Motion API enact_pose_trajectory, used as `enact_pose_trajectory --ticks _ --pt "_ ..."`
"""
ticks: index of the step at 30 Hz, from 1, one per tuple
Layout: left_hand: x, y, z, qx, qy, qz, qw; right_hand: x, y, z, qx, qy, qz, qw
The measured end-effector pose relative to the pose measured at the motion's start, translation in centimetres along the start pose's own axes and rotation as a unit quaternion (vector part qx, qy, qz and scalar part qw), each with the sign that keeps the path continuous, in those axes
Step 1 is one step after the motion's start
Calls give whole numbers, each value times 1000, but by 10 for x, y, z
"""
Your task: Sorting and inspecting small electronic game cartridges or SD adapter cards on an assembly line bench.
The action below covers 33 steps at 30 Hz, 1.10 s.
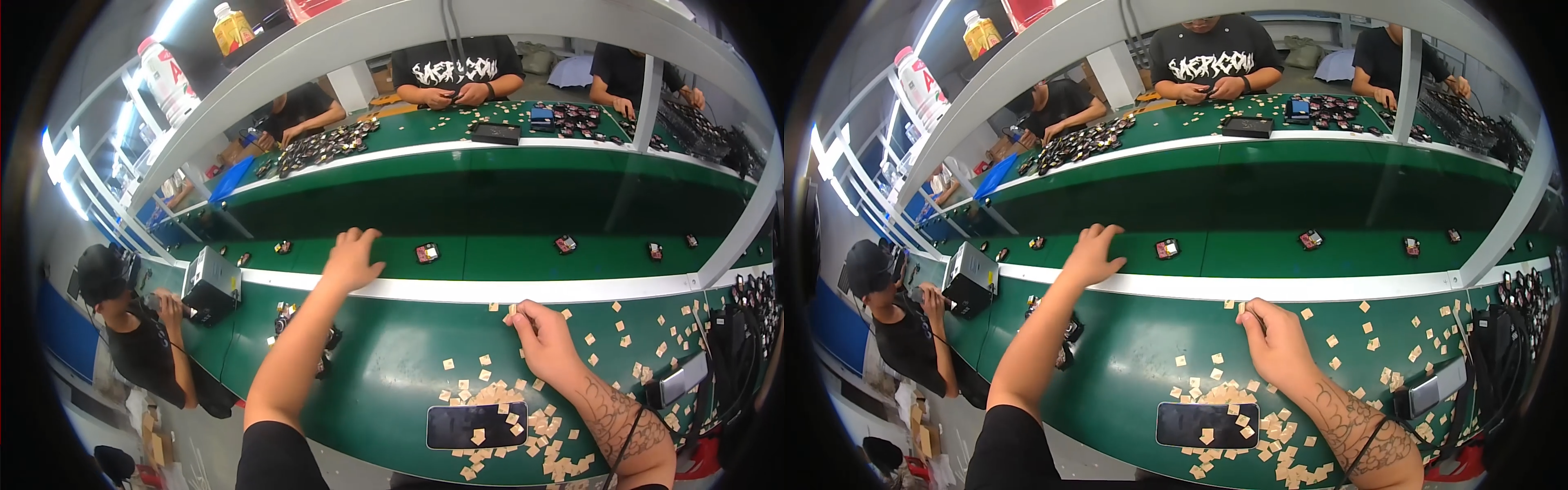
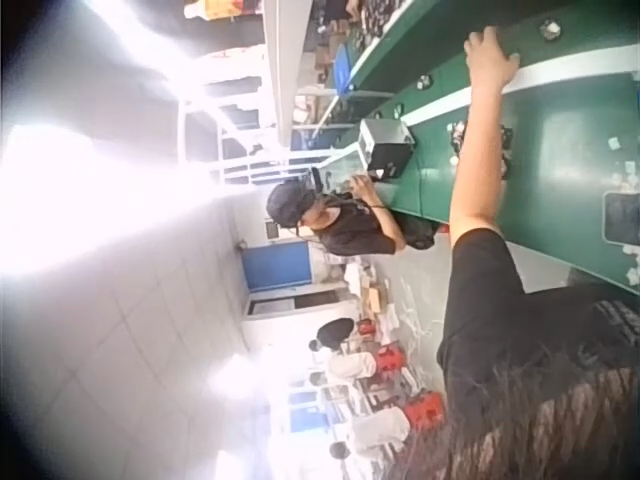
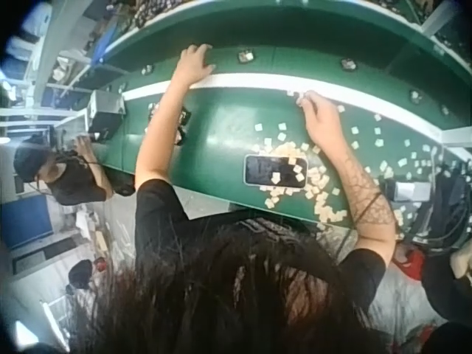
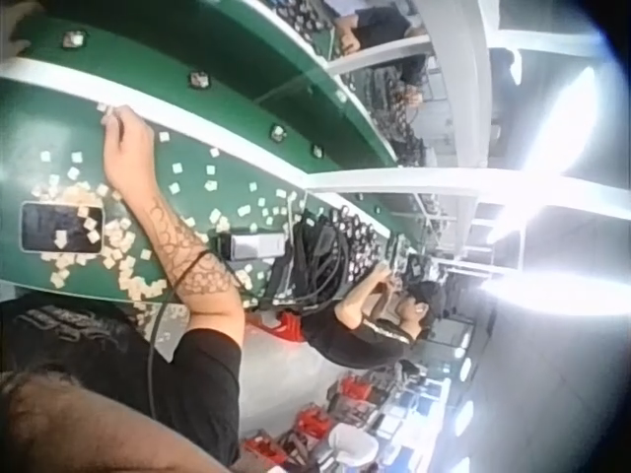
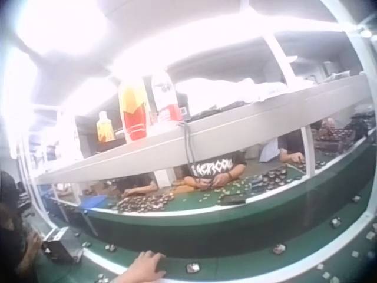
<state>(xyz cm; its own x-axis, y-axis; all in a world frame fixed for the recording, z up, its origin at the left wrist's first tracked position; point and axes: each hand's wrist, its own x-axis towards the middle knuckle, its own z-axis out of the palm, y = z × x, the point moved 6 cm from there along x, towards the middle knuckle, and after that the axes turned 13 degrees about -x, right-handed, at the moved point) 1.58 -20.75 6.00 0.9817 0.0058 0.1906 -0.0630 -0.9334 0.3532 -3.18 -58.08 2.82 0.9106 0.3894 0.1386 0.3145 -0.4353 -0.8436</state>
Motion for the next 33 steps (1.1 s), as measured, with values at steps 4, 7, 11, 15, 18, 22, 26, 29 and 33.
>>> enact_pose_trajectory --ticks 4,7,11,15,18,22,26,29,33 --pt "-2 -28 7 -63 -68 -5 996 -2 -4 -6 -74 11 -20 997" --pt "2 -48 7 -72 -39 7 997 -2 -9 -3 -83 17 -24 996" --pt "7 -53 13 -115 -19 -37 993 -4 -11 -7 -140 -16 5 990" --pt "-7 0 35 -447 -46 12 893 -2 -1 -1 -90 11 -54 994" --pt "-60 108 54 -440 -119 72 887 -1 -10 -6 -89 47 -123 987" --pt "-100 173 77 -326 -151 216 908 -1 -17 -3 -110 11 -112 988" --pt "-111 177 63 -250 -177 215 927 -2 -18 -4 -120 -29 -91 988" --pt "-115 161 55 -277 -180 187 925 -2 -26 -1 -134 -66 -106 983" --pt "-111 150 63 -292 -204 196 914 -10 -48 12 -151 -132 -113 973"
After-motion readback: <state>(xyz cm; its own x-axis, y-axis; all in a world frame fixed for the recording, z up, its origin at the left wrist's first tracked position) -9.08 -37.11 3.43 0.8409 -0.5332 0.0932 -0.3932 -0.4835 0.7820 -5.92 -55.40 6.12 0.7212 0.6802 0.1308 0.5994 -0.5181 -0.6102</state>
